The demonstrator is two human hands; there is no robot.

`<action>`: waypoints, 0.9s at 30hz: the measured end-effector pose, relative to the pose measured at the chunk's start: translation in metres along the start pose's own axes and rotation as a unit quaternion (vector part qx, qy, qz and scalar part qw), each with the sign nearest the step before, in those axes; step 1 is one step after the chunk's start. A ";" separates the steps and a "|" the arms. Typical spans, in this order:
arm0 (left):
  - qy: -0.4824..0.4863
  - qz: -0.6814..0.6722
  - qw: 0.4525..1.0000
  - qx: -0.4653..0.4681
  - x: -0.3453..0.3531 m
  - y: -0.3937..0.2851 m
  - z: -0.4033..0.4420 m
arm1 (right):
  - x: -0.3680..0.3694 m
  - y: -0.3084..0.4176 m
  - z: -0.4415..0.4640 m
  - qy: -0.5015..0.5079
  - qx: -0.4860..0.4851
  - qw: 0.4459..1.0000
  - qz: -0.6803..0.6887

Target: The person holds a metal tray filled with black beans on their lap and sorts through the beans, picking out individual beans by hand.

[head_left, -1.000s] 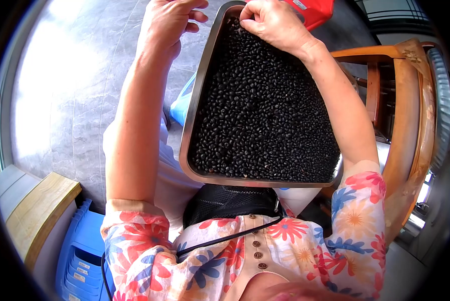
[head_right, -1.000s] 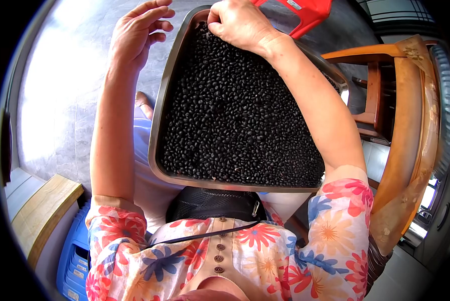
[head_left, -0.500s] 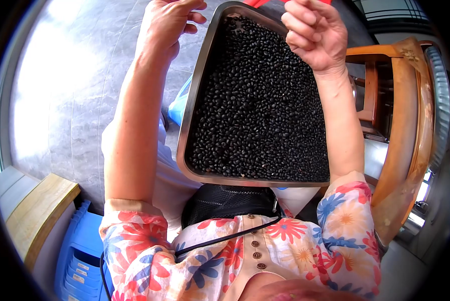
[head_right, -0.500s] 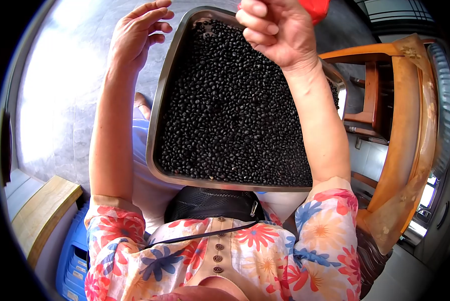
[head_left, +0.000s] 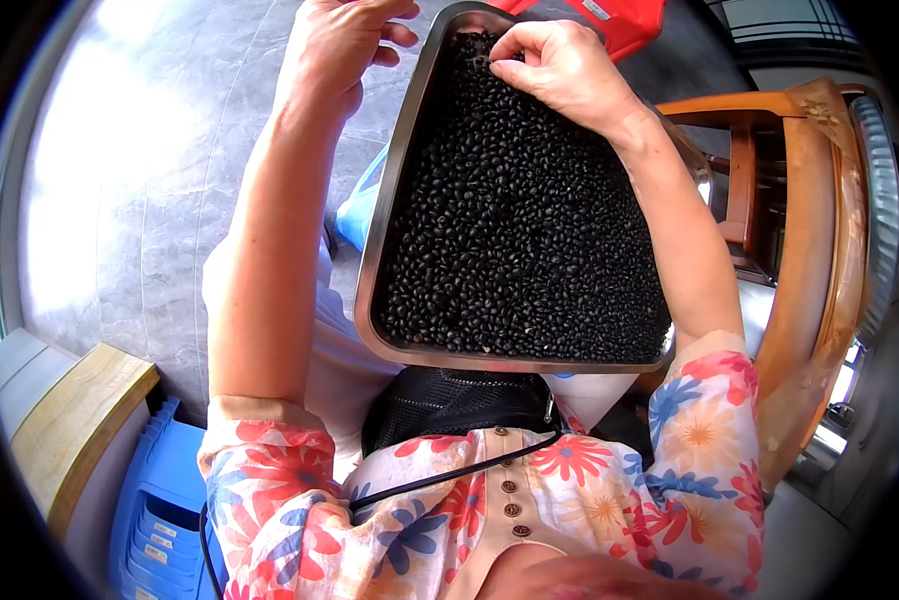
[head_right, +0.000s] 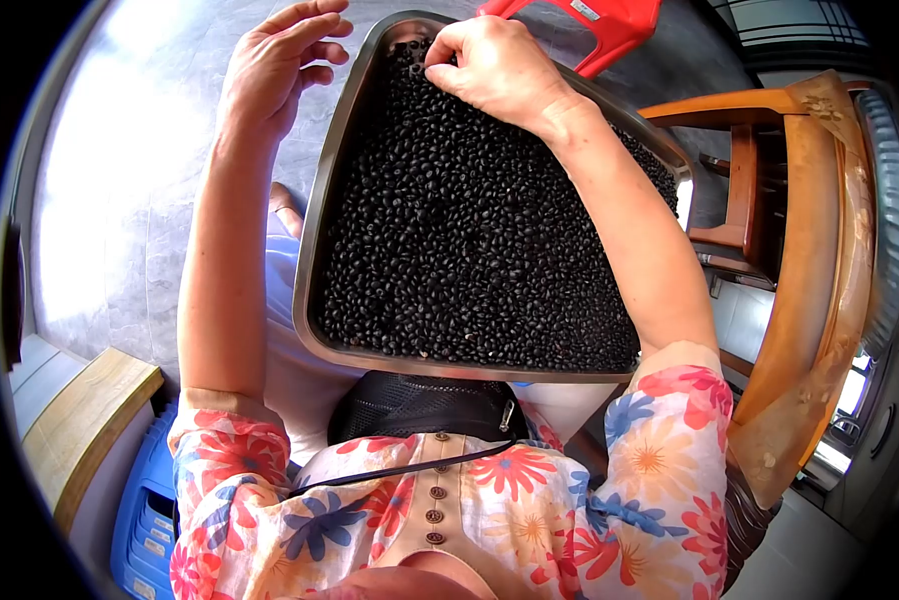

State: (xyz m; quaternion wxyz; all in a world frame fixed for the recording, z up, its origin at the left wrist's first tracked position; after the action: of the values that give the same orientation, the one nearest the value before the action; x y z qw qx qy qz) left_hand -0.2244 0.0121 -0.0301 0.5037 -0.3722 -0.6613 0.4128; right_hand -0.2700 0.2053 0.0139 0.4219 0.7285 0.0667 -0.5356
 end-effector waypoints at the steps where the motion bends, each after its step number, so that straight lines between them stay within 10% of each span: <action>1: 0.000 0.000 1.000 0.001 0.000 0.000 0.000 | 0.000 -0.002 0.001 0.011 0.005 0.999 0.029; 4: 0.001 -0.001 1.000 0.003 0.001 -0.001 -0.001 | -0.001 -0.009 0.000 0.016 -0.006 0.973 0.229; 8: 0.000 -0.002 1.000 0.004 0.001 -0.001 -0.002 | -0.020 -0.019 -0.013 0.070 0.040 0.707 0.702; 13: 0.001 -0.002 1.000 0.002 0.003 0.000 -0.002 | -0.027 -0.023 -0.020 0.092 -0.040 0.668 0.737; 20: 0.007 -0.003 1.000 -0.003 0.005 0.001 0.001 | -0.006 -0.018 -0.016 -0.060 -0.012 0.968 0.242; 24: 0.011 0.000 1.000 -0.004 0.005 0.001 0.000 | -0.007 -0.003 -0.023 0.000 0.021 0.999 0.046; 27: 0.011 0.004 1.000 -0.003 0.004 0.001 0.001 | -0.003 -0.005 -0.023 0.079 -0.009 0.977 0.197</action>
State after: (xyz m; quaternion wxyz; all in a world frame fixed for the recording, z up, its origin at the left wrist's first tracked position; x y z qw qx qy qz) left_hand -0.2258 0.0163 -0.0291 0.5079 -0.3812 -0.6555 0.4088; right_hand -0.2577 0.2255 0.0153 0.5186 0.7639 -0.0400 -0.3819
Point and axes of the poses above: each hand's wrist, its own z-axis towards the middle knuckle, its own x-axis out of the palm, y = z × x, the point moved 3 cm from there along z, towards the middle knuckle, and after that the axes turned 4 degrees about y, right-handed, at the moved point
